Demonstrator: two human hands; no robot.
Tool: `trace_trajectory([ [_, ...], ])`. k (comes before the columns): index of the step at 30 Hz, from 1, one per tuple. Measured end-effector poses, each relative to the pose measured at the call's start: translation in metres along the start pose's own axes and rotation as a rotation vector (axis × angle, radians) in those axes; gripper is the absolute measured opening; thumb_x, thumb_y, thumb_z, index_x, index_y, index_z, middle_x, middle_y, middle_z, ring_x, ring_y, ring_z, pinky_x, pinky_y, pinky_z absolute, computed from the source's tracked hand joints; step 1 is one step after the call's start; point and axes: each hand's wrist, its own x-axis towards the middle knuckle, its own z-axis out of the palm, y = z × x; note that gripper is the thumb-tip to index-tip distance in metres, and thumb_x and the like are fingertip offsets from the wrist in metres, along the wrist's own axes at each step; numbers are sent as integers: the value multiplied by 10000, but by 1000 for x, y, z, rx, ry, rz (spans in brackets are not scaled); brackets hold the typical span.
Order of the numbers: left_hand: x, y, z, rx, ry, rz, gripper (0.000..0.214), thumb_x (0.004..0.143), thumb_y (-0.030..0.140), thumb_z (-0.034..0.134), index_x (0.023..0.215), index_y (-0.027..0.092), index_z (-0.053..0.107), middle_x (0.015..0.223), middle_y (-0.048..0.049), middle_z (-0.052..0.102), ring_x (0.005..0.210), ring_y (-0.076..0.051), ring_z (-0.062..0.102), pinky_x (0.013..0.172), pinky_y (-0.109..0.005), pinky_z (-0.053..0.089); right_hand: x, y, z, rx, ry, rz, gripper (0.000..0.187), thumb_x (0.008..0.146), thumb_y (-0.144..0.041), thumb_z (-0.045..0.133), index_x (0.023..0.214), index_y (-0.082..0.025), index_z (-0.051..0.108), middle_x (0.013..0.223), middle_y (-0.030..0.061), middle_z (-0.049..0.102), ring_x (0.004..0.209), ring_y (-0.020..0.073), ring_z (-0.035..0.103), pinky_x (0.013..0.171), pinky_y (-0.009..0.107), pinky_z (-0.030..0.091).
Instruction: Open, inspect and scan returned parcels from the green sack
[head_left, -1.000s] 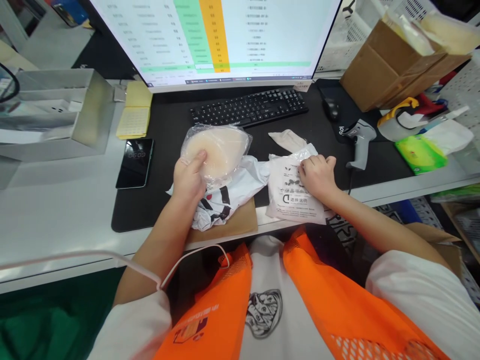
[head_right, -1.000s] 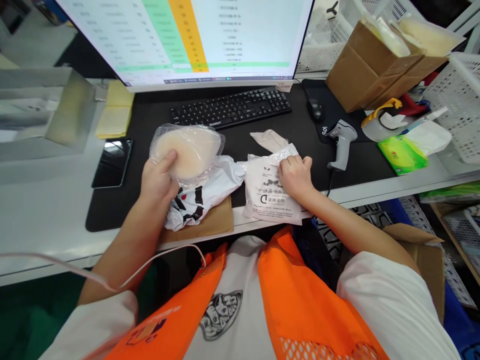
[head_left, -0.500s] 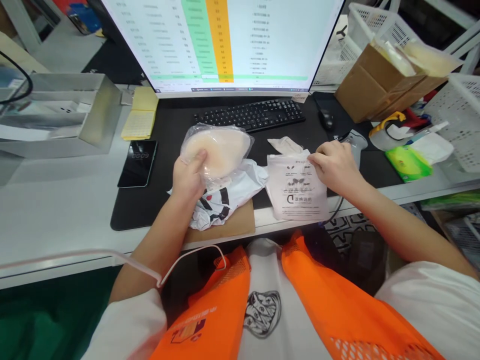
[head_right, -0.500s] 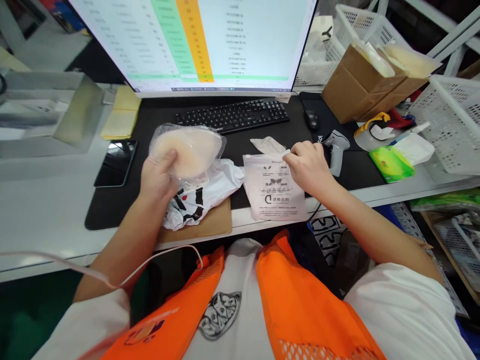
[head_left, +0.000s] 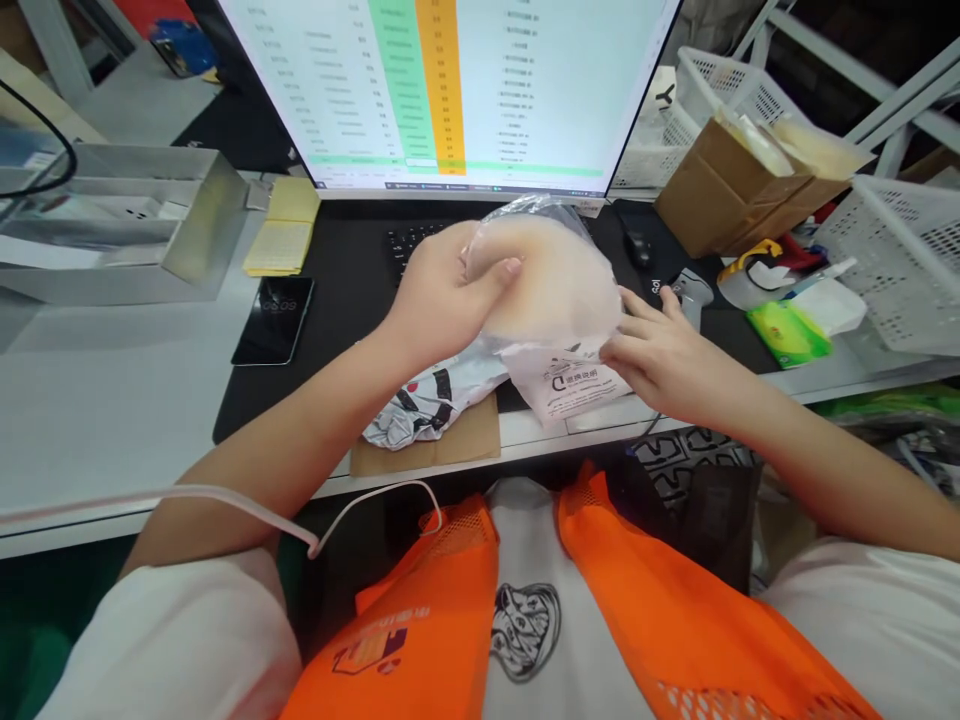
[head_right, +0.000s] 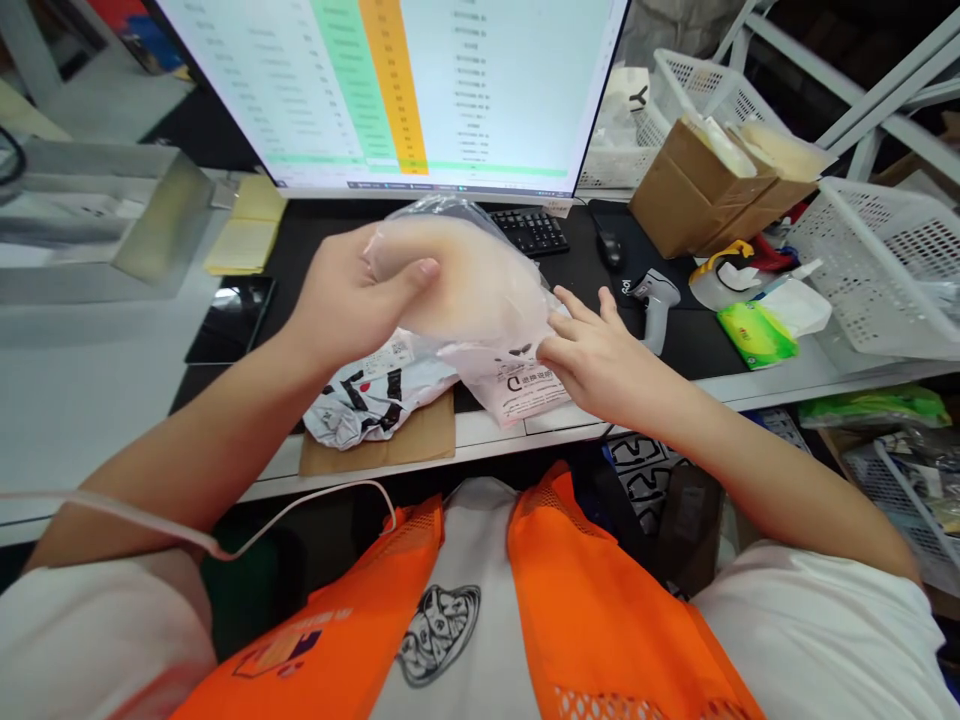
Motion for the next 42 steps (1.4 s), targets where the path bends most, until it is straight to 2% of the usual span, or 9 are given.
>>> trace_trajectory([
  [6, 31, -22, -24, 43, 4, 40, 127, 920, 63, 583, 912, 163, 662, 1033, -58, 675, 1195, -313, 687, 912, -358, 624, -4, -1, -2, 128, -25, -15, 293, 1039, -336, 484, 958, -264, 756, 1541, 95, 473, 1519, 426, 277, 1098, 764, 292],
  [10, 23, -10, -1, 228, -100, 108, 141, 960, 146, 547, 869, 153, 654, 966, -61, 645, 1132, -293, 704, 903, -337, 602, 0, -5, -8, 191, -24, -15, 239, 1021, -334, 549, 960, -282, 774, 1442, 84, 564, 1513, 404, 321, 1118, 752, 319],
  [17, -3, 13, 53, 1075, -741, 523, 129, 902, 239, 602, 923, 184, 717, 868, -36, 705, 999, -242, 684, 916, -352, 525, 2, -9, -17, 383, 113, -39, 230, 994, -342, 571, 920, -266, 775, 1511, 33, 574, 1517, 367, 387, 1194, 633, 388],
  [22, 2, 6, 60, 1165, -706, 608, 193, 884, 250, 589, 750, 167, 699, 714, -39, 644, 840, -224, 655, 861, -377, 507, -2, 0, -18, 467, 151, 21, 168, 959, -343, 635, 920, -270, 782, 1524, 21, 576, 1506, 358, 413, 1203, 611, 405],
  [26, 3, -6, 64, 1077, -728, 639, 217, 888, 296, 606, 749, 177, 722, 839, -61, 682, 890, -232, 659, 875, -395, 521, -1, 3, -19, 509, 182, -15, 137, 946, -331, 665, 939, -275, 789, 1560, 13, 539, 1489, 349, 442, 1223, 578, 399],
  [29, 7, -15, 67, 951, -748, 559, 220, 876, 332, 654, 738, 179, 730, 942, -81, 707, 942, -244, 667, 856, -382, 541, 2, 3, -24, 498, 260, -35, 126, 941, -330, 684, 966, -279, 797, 1617, 5, 463, 1468, 356, 468, 1215, 561, 416],
  [34, 13, -28, 63, 730, -1058, 36, 278, 926, 390, 589, 812, 209, 767, 794, -34, 725, 762, -191, 684, 664, -292, 533, 6, 4, -34, 468, 307, -104, 125, 951, -275, 658, 940, -269, 782, 1539, 36, 547, 1408, 333, 534, 1193, 553, 444],
  [36, 10, -30, 61, 658, -1062, -65, 282, 930, 396, 587, 819, 214, 771, 796, -34, 735, 712, -179, 674, 623, -280, 518, 6, 4, -33, 455, 287, -127, 125, 956, -259, 645, 948, -260, 771, 1492, 56, 588, 1359, 321, 577, 1154, 541, 486],
  [42, 4, -6, 65, 752, -841, 148, 341, 967, 401, 529, 817, 199, 760, 795, -43, 711, 728, -186, 646, 642, -296, 504, 3, 5, -24, 386, 331, -123, 136, 959, -214, 625, 989, -261, 749, 1464, 71, 598, 1294, 292, 621, 1100, 490, 536],
])
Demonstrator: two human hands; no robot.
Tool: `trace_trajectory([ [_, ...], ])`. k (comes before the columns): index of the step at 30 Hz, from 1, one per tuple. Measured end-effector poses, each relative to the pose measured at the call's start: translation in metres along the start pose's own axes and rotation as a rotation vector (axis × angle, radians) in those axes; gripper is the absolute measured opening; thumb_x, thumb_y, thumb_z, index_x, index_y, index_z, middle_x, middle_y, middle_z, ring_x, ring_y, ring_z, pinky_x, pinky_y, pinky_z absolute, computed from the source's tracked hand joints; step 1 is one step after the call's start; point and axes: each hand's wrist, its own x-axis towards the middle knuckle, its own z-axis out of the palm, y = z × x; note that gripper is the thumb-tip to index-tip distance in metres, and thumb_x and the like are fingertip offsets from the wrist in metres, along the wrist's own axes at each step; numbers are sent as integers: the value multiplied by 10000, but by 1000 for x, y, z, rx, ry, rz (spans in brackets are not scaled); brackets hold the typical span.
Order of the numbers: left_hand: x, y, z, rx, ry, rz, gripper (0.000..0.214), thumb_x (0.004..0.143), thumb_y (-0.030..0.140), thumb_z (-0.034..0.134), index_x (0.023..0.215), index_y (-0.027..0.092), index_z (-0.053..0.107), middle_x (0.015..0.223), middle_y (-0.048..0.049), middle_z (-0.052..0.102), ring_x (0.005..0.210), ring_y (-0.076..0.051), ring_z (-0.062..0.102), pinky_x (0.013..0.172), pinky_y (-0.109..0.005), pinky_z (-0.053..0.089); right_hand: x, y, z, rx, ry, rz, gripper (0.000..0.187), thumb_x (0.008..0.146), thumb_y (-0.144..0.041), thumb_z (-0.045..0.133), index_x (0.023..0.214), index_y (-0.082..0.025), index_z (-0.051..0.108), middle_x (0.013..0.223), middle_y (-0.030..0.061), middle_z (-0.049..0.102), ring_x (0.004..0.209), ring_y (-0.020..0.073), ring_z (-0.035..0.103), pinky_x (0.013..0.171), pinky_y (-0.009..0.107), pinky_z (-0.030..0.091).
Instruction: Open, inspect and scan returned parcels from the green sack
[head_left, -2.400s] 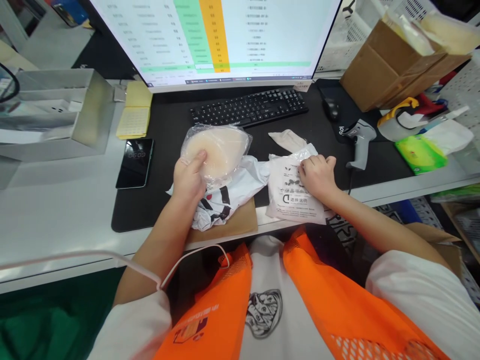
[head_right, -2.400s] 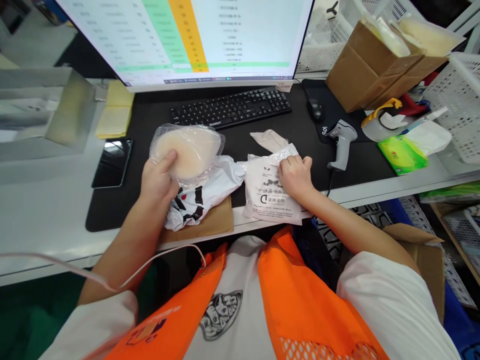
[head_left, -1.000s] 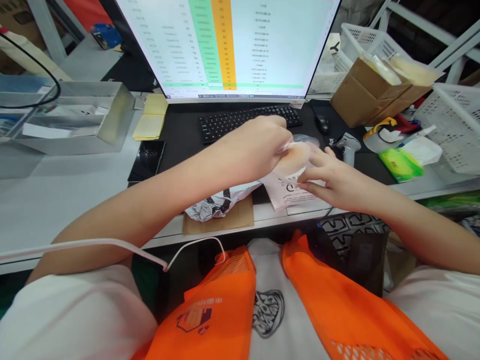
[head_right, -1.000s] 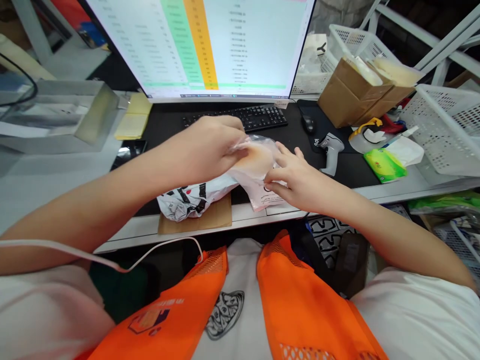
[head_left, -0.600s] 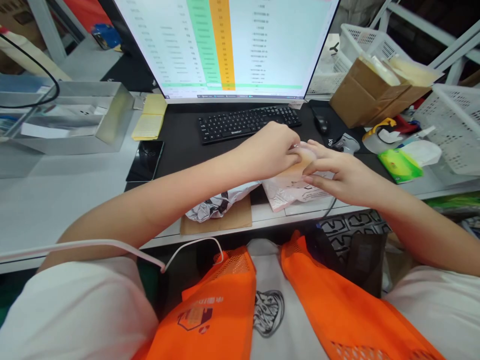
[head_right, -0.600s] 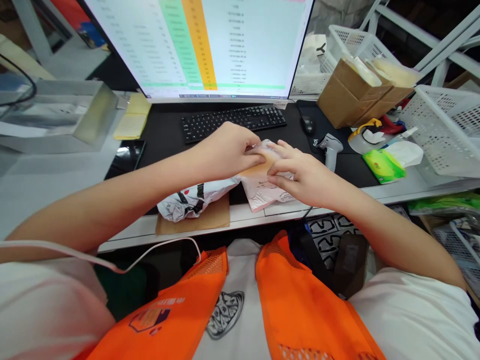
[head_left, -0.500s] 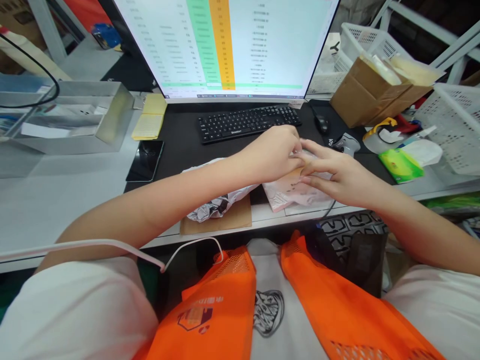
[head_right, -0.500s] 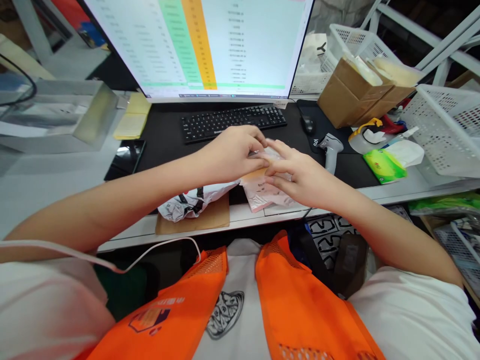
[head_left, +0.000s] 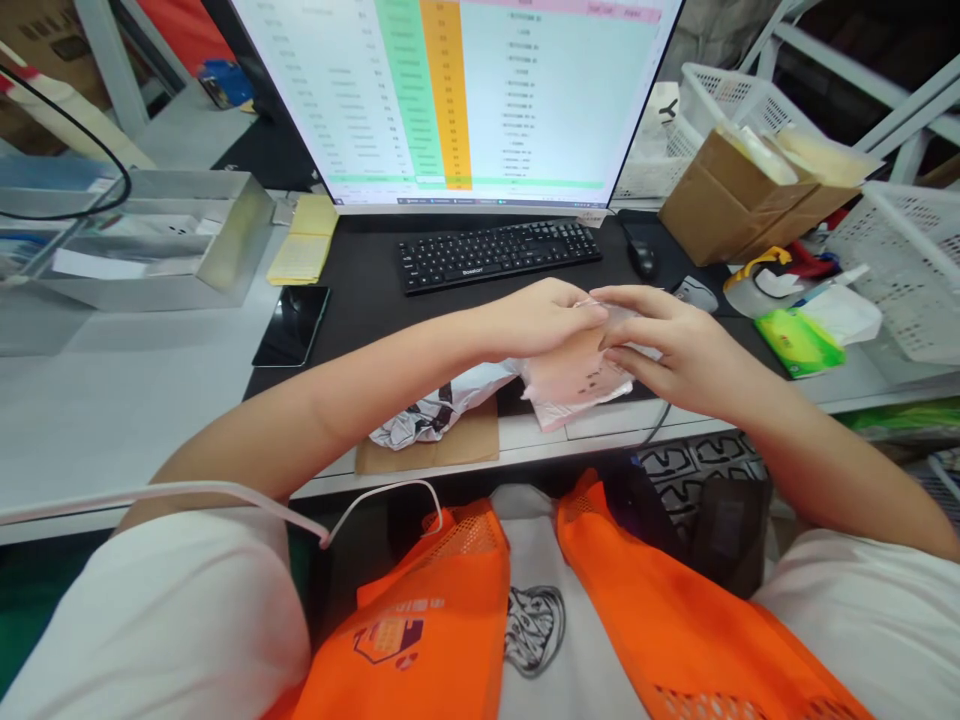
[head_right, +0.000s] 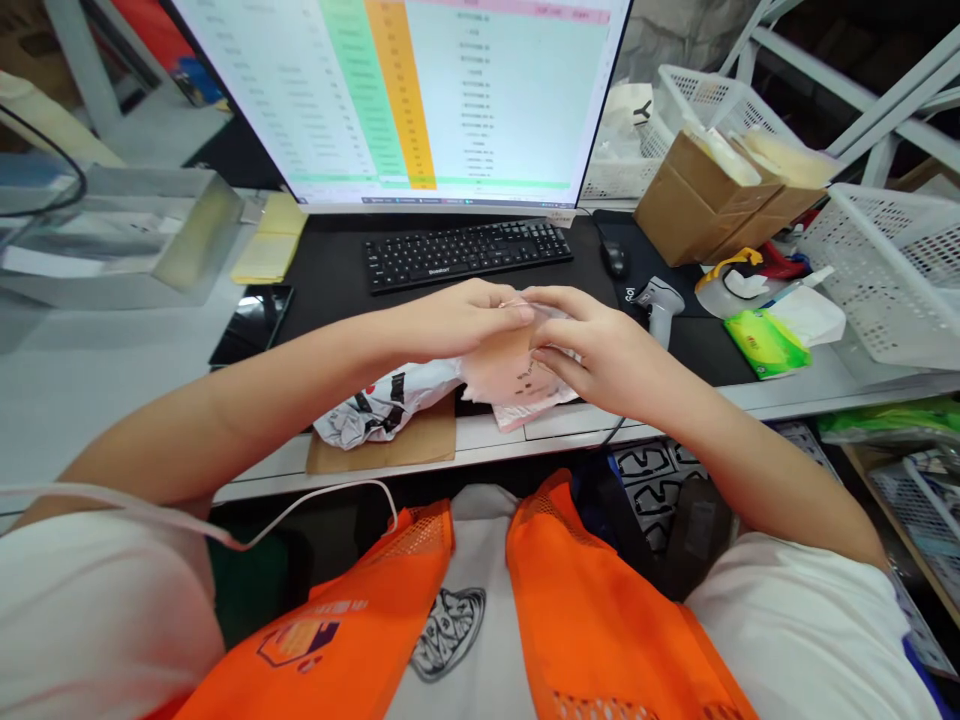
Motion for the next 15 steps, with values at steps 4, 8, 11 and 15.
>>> trace_trajectory([
  [4, 7, 18, -22, 181, 38, 109, 265, 907, 347, 575, 794, 189, 755, 784, -52, 673, 800, -231, 666, 707, -338, 510, 2, 3, -4, -53, 76, -3, 155, 957, -235, 638, 1032, -291, 761, 1466, 51, 595, 1308, 304, 606, 1105, 505, 527],
  [8, 15, 31, -39, 312, 24, 174, 181, 813, 289, 645, 860, 186, 786, 698, -32, 620, 751, -233, 652, 685, -342, 480, 7, 8, -9, -54, 183, 22, 119, 936, -288, 681, 1006, -313, 773, 1493, 21, 574, 1274, 328, 623, 1065, 532, 544],
  [11, 18, 35, -45, 328, 1, 189, 231, 789, 250, 673, 977, 207, 800, 694, -6, 627, 742, -209, 647, 696, -327, 484, 11, 11, -11, -34, 227, 51, 81, 934, -327, 693, 951, -306, 770, 1504, 20, 565, 1141, 307, 688, 998, 522, 576],
  [15, 14, 29, -48, 202, 43, 226, 327, 858, 289, 711, 1170, 201, 749, 791, -25, 682, 795, -194, 666, 744, -321, 516, 14, 14, -12, -26, 333, 46, 101, 952, -361, 676, 935, -302, 757, 1401, 30, 650, 1087, 293, 708, 983, 519, 578],
])
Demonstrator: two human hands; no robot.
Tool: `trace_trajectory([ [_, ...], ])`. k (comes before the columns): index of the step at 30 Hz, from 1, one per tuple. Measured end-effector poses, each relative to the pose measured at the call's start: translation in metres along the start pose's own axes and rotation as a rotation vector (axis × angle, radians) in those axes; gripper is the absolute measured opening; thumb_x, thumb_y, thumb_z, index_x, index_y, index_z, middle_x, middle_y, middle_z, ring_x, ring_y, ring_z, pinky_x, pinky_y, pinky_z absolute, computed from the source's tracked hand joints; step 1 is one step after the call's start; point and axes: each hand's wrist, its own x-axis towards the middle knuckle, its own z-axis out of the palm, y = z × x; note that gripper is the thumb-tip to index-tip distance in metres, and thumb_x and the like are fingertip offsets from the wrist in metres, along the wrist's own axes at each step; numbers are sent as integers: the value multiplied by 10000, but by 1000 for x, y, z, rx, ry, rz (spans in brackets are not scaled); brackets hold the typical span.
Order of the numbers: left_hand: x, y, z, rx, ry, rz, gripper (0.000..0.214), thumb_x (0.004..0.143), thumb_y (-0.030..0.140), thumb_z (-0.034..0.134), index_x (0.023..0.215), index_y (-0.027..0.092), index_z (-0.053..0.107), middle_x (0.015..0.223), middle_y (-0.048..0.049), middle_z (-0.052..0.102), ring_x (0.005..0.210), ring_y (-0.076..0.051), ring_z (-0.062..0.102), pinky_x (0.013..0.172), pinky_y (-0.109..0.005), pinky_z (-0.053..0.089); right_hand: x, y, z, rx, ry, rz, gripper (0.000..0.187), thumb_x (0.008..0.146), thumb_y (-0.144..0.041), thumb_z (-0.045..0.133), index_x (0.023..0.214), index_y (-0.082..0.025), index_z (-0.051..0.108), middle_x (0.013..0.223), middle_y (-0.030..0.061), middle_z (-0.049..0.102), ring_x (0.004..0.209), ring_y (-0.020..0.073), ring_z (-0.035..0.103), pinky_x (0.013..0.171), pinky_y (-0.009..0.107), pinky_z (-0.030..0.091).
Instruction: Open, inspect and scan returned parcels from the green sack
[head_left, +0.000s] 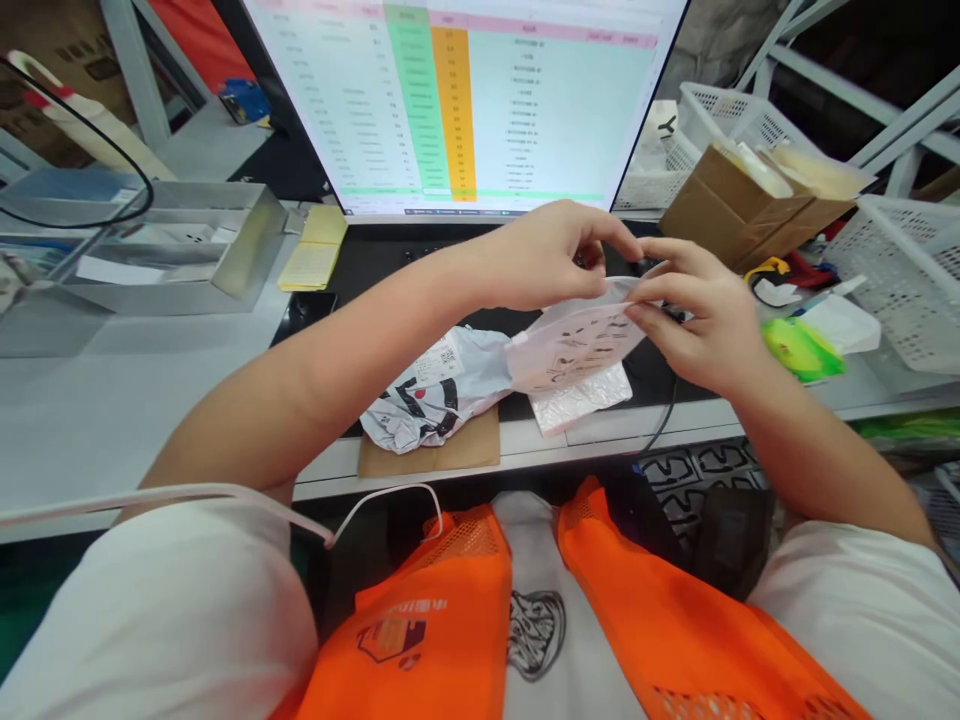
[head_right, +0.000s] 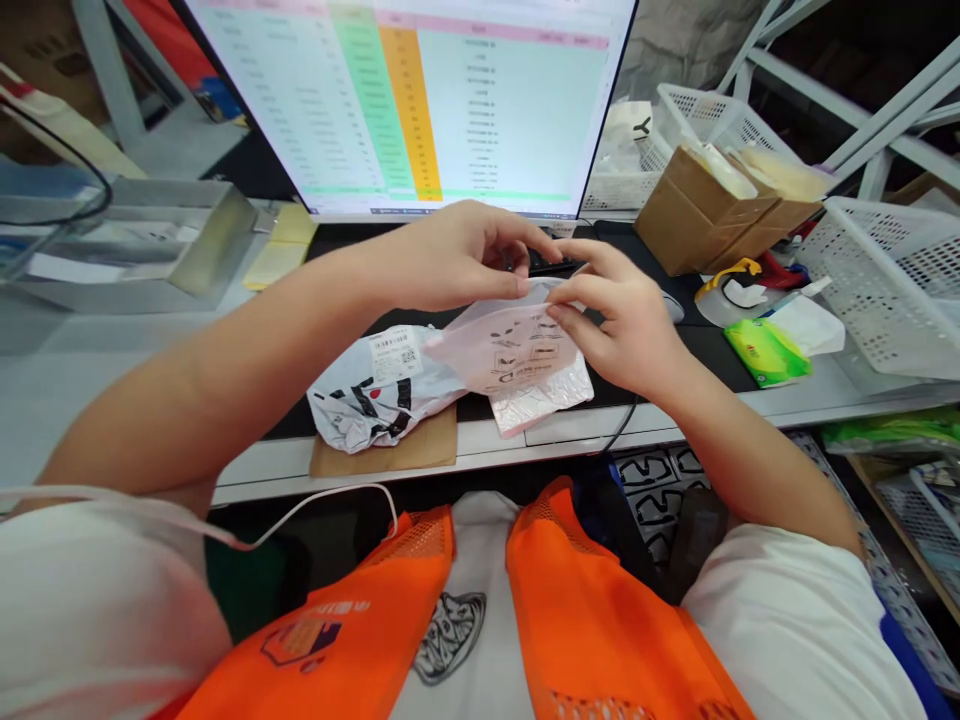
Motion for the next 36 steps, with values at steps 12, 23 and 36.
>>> trace_trajectory([
  [12, -53, -31, 36, 9, 318, -136, 398, 935, 540, 621, 856, 175, 757, 814, -56, 753, 762, -180, 674, 713, -291, 527, -11, 13, -10, -82, 80, 221, 264, 987, -468, 592, 1071, -316, 791, 985, 32, 788, 956, 313, 743, 844, 511, 619],
  [23, -17, -44, 47, 17, 408, -68, 375, 895, 552, 704, 864, 179, 713, 808, -51, 723, 777, -179, 643, 698, -295, 491, 21, -1, 6, -52, -224, 110, 369, 939, -443, 676, 1255, -256, 714, 1146, 61, 760, 1116, 310, 691, 971, 456, 543],
  [36, -40, -39, 50, 304, 393, -25, 383, 1018, 503, 503, 875, 195, 680, 893, -77, 721, 901, -222, 661, 835, -353, 502, 34, -1, 36, -111, -236, 38, 302, 1004, -500, 564, 1038, -254, 736, 921, 51, 763, 946, 299, 700, 849, 427, 519],
])
